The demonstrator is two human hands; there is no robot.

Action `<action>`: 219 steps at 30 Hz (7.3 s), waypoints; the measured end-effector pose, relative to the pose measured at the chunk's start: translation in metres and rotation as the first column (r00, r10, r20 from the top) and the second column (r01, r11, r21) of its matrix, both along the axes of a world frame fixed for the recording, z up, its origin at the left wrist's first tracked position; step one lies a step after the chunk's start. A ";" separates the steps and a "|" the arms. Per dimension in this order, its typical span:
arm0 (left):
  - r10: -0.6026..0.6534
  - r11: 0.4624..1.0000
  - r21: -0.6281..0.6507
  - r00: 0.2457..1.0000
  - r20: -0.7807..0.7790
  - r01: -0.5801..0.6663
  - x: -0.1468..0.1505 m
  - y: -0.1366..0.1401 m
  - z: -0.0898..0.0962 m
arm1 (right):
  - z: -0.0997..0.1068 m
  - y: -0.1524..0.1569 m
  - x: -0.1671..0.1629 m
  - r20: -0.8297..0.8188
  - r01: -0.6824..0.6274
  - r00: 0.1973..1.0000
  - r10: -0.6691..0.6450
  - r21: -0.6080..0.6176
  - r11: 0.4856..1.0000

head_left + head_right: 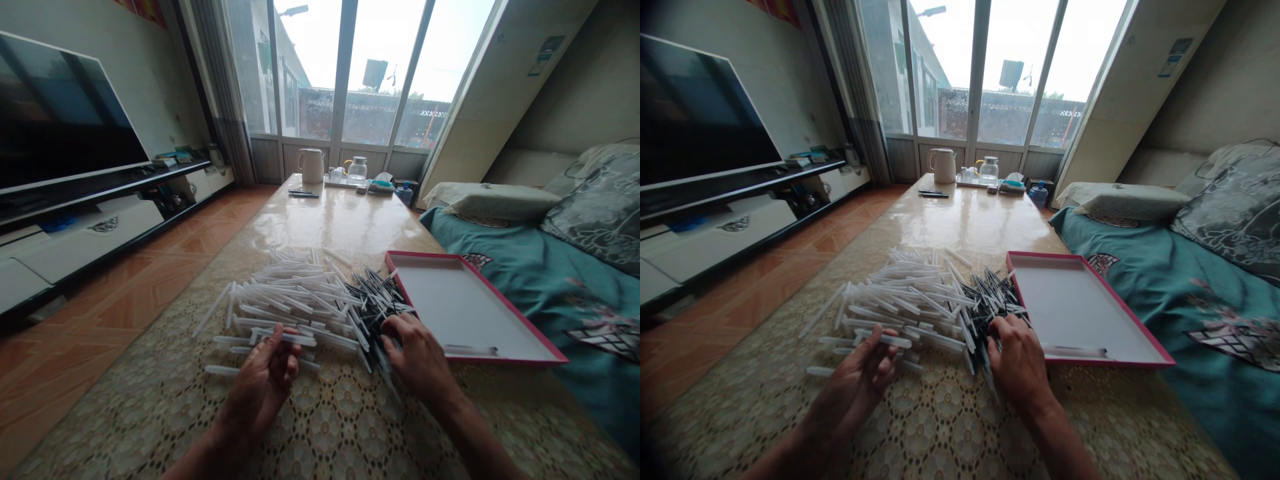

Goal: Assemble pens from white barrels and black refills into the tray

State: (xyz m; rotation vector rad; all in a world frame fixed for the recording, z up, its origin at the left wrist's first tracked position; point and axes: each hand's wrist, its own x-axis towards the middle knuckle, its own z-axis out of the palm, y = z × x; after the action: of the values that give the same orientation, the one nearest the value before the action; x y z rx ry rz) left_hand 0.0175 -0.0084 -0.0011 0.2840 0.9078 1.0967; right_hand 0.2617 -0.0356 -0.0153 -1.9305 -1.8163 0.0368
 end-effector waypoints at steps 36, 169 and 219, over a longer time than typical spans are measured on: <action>-0.163 0.971 0.154 0.979 -0.120 0.181 0.004 -0.005 -0.015 | -0.007 -0.015 -0.073 -0.844 -0.292 0.468 0.263 0.134 0.947; -0.159 0.915 0.320 0.948 -0.277 0.247 0.001 -0.002 -0.019 | -0.013 -0.014 -0.074 -0.842 -0.377 0.490 0.225 0.028 0.926; -0.214 0.916 0.305 0.961 -0.177 0.261 0.001 0.000 -0.019 | -0.014 -0.016 -0.067 -0.292 -0.404 0.856 0.427 0.136 0.904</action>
State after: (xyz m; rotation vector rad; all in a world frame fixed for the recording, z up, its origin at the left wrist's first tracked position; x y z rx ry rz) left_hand 0.0186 -0.0088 -0.0199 0.7369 0.7874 1.0044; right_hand 0.1943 -0.0517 -0.0296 -1.3548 -1.9425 0.3987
